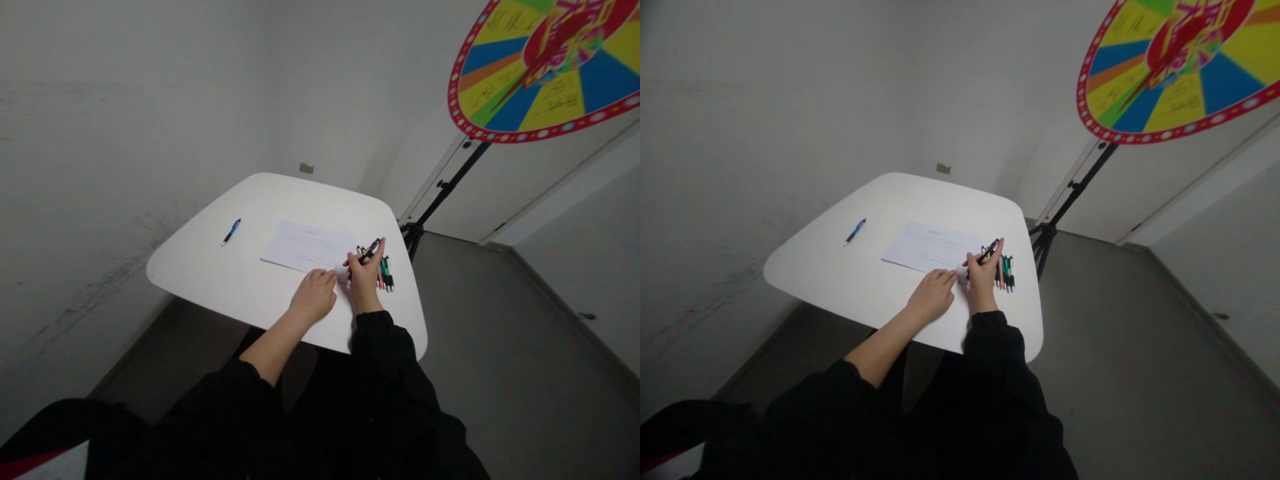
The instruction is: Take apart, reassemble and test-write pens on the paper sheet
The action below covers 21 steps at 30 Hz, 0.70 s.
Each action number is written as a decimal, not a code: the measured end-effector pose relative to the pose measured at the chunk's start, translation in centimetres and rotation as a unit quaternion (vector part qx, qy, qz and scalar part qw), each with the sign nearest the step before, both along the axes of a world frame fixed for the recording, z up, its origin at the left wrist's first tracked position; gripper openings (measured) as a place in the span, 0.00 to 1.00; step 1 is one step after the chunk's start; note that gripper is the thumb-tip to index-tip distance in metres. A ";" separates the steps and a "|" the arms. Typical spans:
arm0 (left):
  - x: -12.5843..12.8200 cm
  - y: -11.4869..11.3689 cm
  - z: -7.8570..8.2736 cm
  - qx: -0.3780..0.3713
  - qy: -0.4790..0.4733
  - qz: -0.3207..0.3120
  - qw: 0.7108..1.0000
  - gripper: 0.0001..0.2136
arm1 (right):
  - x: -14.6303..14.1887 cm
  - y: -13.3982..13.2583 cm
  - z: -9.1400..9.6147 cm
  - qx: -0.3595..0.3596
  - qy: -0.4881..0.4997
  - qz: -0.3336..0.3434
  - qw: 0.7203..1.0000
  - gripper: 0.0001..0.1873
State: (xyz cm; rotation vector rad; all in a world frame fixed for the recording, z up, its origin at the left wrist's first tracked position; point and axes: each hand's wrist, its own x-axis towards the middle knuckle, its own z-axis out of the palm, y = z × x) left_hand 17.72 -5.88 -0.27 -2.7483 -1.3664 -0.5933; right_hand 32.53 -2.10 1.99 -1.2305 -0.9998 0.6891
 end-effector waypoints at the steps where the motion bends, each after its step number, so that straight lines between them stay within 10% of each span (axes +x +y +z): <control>1: 0.0 0.0 0.0 0.002 -0.002 0.000 1.000 0.21 | 0.0 0.0 0.0 0.001 0.001 0.000 1.000 0.63; 21: 0.0 0.1 -0.2 0.012 -0.002 0.000 1.000 0.21 | 0.3 0.3 -0.7 0.022 -0.024 0.000 0.999 0.54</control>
